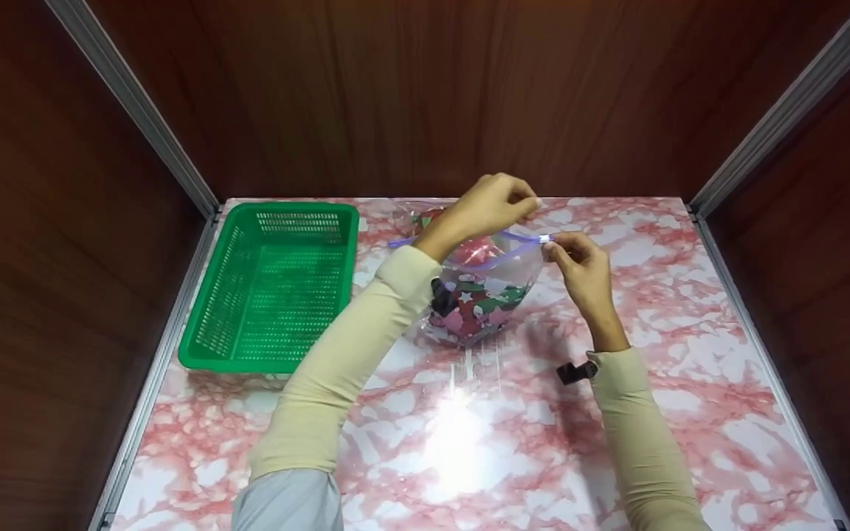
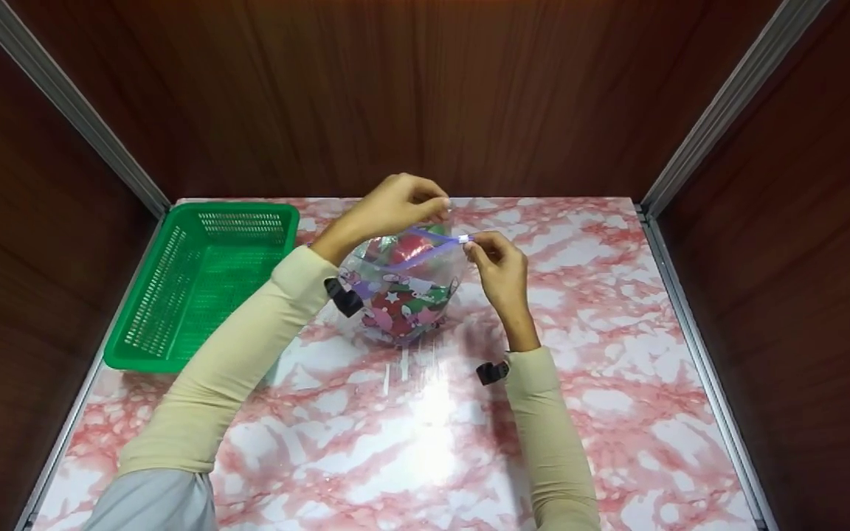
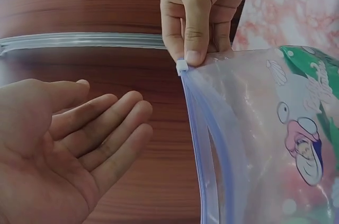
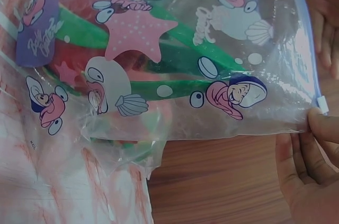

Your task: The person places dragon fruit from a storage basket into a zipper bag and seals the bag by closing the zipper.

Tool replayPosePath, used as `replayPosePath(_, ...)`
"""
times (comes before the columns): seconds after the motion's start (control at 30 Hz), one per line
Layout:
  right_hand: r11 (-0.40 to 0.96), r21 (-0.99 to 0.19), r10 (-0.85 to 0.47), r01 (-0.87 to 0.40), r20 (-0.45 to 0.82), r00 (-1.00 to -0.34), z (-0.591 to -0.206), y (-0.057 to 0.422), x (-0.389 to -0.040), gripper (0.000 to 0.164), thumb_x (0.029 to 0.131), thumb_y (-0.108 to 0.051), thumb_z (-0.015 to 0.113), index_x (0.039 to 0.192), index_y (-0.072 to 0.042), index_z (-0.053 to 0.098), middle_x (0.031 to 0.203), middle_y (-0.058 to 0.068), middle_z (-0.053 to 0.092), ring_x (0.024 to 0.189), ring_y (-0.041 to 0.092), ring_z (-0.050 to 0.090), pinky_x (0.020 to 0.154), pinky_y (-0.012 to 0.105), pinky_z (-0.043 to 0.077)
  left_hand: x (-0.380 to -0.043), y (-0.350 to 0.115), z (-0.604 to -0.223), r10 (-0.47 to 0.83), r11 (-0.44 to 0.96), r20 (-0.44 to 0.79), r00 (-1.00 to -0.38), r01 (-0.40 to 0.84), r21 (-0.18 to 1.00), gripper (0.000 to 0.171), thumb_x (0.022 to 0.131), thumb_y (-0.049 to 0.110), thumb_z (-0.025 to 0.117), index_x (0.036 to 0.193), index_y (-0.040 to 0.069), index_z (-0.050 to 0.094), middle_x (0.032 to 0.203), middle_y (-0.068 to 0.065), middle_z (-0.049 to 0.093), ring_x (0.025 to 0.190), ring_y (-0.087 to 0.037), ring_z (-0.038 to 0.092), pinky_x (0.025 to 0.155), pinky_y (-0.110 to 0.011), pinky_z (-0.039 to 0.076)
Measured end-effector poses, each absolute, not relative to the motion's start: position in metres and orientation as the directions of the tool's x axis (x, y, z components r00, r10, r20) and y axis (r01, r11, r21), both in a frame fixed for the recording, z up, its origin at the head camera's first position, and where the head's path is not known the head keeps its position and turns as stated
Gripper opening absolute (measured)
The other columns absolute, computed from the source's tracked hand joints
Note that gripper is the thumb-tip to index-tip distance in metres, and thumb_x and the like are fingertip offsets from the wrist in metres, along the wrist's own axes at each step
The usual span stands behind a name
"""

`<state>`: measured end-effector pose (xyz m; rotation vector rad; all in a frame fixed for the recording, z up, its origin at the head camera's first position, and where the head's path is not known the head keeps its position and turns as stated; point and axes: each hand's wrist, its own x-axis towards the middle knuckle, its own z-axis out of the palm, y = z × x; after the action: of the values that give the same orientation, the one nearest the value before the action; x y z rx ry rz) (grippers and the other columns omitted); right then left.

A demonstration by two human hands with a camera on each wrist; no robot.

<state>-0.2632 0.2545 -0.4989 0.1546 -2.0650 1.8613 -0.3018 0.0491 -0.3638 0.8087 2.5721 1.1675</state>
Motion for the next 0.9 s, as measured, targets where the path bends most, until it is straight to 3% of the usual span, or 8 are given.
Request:
replayPosePath(0.3,0.121,-0.931,0.129,-0.343,0.358,-0.925,-0.499,0.252,-0.264,0.014,0.097,0.005,0.072,0.103,0.017,0.07,0.078,-0.007,0.072,0.07,0.006,0.068,0.07,0.02,0.058,-0.308,0.071,-0.361,0.621,0.559,-0.003,-0.784,0.439,0.703,0.032,0.112,0.025,0.057,0.125,0.004,0.077,0.113,-0.01,0.08,0.1,-0.017,0.075,0.086,-0.022,0.058)
replayPosePath(0.53,0.104,-0.936,0.131,-0.337,0.349,-0.928,-0.497,0.25,-0.263,0.014,0.097,0.007,0.071,0.102,0.019,0.068,0.078,-0.007,0.073,0.07,0.006,0.068,0.07,0.019,0.058,-0.311,0.081,-0.368,0.645,0.586,-0.02,-0.764,0.477,0.655,0.029,0.111,0.022,0.059,0.117,0.003,0.079,0.111,-0.012,0.08,0.091,-0.013,0.069,0.075,-0.018,0.051)
replayPosePath(0.7,0.101,-0.939,0.136,-0.329,0.34,-0.93,-0.497,0.249,-0.262,0.014,0.096,0.006,0.072,0.101,0.019,0.069,0.078,-0.005,0.072,0.07,0.007,0.068,0.07,0.019,0.058,-0.313,0.084,-0.374,0.658,0.615,-0.031,-0.752,0.514,0.598,0.024,0.105,0.016,0.063,0.117,0.003,0.08,0.112,-0.01,0.08,0.088,-0.01,0.059,0.078,-0.019,0.049)
replayPosePath(0.9,0.107,-0.937,0.129,-0.333,0.345,-0.93,-0.499,0.251,-0.261,0.014,0.096,0.005,0.073,0.102,0.017,0.071,0.078,-0.004,0.073,0.071,0.007,0.069,0.07,0.021,0.058,-0.316,0.085,-0.379,0.663,0.635,-0.045,-0.747,0.529,0.564,0.021,0.1,0.012,0.068,0.113,0.005,0.083,0.115,-0.008,0.081,0.089,-0.01,0.06,0.08,-0.021,0.052)
